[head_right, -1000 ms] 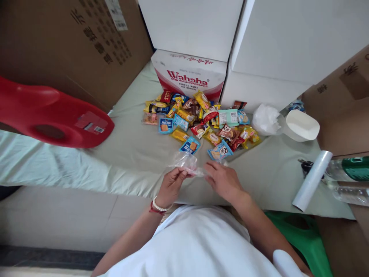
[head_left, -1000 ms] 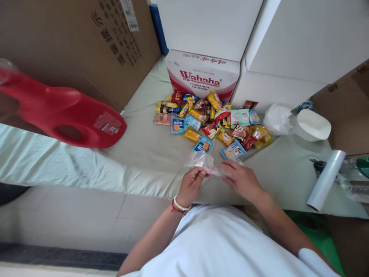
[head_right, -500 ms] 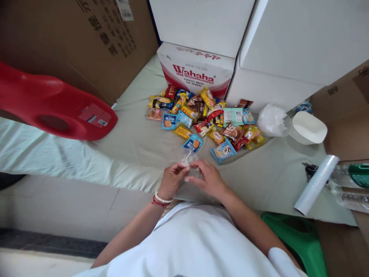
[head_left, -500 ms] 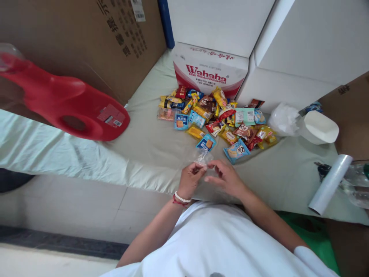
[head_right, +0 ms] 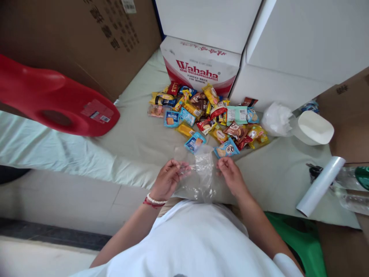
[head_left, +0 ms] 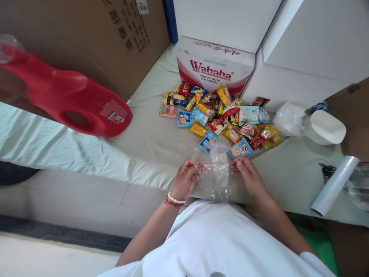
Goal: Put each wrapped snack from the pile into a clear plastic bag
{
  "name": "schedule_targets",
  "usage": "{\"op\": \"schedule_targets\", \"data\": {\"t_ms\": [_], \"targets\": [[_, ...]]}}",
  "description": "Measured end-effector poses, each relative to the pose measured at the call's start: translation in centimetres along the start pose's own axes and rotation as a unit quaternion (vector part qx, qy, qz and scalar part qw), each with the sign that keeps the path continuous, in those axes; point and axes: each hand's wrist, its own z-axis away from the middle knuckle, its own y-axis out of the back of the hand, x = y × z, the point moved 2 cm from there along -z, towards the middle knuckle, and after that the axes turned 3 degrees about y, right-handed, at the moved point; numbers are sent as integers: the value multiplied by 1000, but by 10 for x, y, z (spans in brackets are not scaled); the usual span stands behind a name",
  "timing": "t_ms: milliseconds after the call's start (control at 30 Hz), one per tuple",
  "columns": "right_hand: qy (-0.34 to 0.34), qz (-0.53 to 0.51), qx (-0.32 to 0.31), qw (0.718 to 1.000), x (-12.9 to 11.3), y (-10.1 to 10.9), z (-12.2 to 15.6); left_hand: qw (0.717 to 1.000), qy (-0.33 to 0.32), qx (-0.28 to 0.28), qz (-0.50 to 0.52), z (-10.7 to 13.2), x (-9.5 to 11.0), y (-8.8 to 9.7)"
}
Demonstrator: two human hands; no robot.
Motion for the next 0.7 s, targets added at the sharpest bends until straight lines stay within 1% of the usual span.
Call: {"op": "schedule_targets", "data": {"t_ms": [67, 100, 133, 167, 233, 267, 300, 367, 400, 467, 533, 600, 633, 700], "targets": [[90, 75, 41, 992, -2, -20, 9, 1000, 0, -22, -12, 3, -4, -13], [109, 99, 40, 988, -2, -30, 12, 999, -3, -31, -16, 5, -7, -19], [104, 103, 23, 989, -1, -40, 12, 999, -10, -35, -19, 5, -10, -23], [79, 85, -10, 993, 1, -49, 10, 999, -20, -30, -20, 5, -13, -26], [15, 12, -74, 997, 6, -60, 3, 999, -45, 11, -22, 1, -19, -27], [-3, -21, -87, 996, 8, -61, -1, 997, -56, 43, -23, -2, -21, -25], [-6, -40, -83, 996, 9, -59, -4, 995, -66, 77, -26, -5, -24, -22], [16, -42, -43, 998, 9, -49, -9, 987, -81, 137, -35, -12, -26, -14], [30, -37, -17, 999, 8, -41, -9, 983, -87, 159, -39, -15, -26, -10], [42, -46, 32, 998, 5, -24, -8, 977, -99, 182, -44, -16, -22, -4], [36, -96, 69, 992, 3, -5, -4, 977, -108, 180, -46, -13, -16, 1], [8, -176, 78, 981, 1, 9, 2, 982, -107, 152, -43, -6, -11, 3], [-15, -220, 67, 973, 0, 13, 4, 986, -98, 130, -41, -1, -9, 3], [-76, -291, 10, 954, 1, 9, 8, 993, -71, 83, -39, 6, -10, 0]]}}
